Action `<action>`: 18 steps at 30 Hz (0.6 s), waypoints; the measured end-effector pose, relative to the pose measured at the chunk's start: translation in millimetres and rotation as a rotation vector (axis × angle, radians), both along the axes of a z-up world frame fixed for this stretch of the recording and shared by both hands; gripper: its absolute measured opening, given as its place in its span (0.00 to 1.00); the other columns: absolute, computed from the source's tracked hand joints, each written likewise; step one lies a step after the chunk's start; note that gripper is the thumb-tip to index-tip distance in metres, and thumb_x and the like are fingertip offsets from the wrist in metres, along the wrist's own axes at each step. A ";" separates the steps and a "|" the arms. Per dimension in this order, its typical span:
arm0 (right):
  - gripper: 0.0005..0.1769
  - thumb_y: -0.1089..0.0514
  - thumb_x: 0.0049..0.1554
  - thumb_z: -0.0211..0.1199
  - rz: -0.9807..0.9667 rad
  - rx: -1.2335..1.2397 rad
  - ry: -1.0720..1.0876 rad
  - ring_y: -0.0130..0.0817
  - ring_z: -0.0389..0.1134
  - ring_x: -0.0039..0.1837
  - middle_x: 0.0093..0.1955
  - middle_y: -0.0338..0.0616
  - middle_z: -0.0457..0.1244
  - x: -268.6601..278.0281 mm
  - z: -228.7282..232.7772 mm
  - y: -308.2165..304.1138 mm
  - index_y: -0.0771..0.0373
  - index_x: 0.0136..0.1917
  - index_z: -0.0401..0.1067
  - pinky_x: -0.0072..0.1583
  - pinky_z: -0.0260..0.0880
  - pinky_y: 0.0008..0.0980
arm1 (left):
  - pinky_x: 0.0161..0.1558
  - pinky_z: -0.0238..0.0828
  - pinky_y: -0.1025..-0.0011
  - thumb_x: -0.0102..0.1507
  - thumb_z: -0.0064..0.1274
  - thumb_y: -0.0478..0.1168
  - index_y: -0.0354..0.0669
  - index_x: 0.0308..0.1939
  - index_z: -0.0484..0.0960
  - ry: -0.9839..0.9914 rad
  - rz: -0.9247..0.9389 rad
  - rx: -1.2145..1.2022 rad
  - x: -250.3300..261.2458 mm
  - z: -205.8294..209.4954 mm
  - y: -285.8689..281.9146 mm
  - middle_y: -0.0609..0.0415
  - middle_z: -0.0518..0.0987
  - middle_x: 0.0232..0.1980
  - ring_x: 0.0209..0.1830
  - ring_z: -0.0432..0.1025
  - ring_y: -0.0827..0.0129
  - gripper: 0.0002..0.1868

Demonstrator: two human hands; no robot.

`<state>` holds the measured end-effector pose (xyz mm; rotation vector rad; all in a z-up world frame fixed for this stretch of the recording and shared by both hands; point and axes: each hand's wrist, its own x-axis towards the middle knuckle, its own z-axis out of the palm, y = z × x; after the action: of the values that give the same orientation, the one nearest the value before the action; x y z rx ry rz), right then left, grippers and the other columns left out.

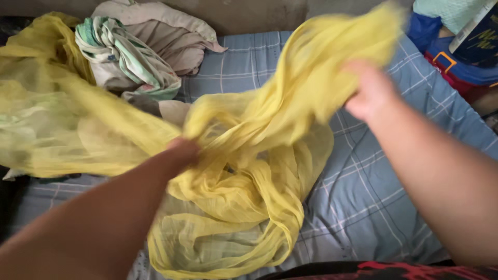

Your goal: The person folds various clothing items including a dark top, a patterned cloth, a grey shirt, and a black t-shirt on a bed. The person places the folded items into a green plastic bin.

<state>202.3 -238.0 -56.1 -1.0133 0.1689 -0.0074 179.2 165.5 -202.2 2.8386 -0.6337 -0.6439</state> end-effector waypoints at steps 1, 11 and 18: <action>0.23 0.63 0.57 0.68 0.106 -0.146 0.022 0.44 0.69 0.66 0.62 0.47 0.66 -9.6 -19.0 2.0 0.61 0.64 0.68 0.68 0.72 0.48 | 0.48 0.77 0.60 0.58 0.58 0.53 0.43 0.54 0.81 0.018 0.028 -0.181 1.8 3.8 -31.8 0.49 0.80 0.48 0.49 0.76 0.57 0.26; 0.35 0.39 0.57 0.59 -0.073 -0.116 -0.031 0.35 0.61 0.73 0.74 0.35 0.60 -55.2 -80.1 57.6 0.47 0.75 0.60 0.68 0.66 0.43 | 0.47 0.81 0.62 0.58 0.61 0.49 0.41 0.54 0.79 1.001 0.213 -1.565 -34.5 185.9 -207.1 0.52 0.81 0.51 0.54 0.75 0.63 0.24; 0.30 0.49 0.61 0.56 0.168 0.030 -0.005 0.46 0.68 0.68 0.69 0.49 0.65 -66.8 6.8 34.6 0.64 0.73 0.64 0.71 0.68 0.48 | 0.73 0.43 0.48 0.28 0.80 0.69 0.56 0.83 0.37 -0.371 0.186 -0.389 10.4 161.6 -69.0 0.38 0.39 0.80 0.80 0.38 0.41 0.91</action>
<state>135.5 -203.4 -49.2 -0.9946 0.0789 0.1455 189.6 96.5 -40.5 2.6116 -0.4721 0.0411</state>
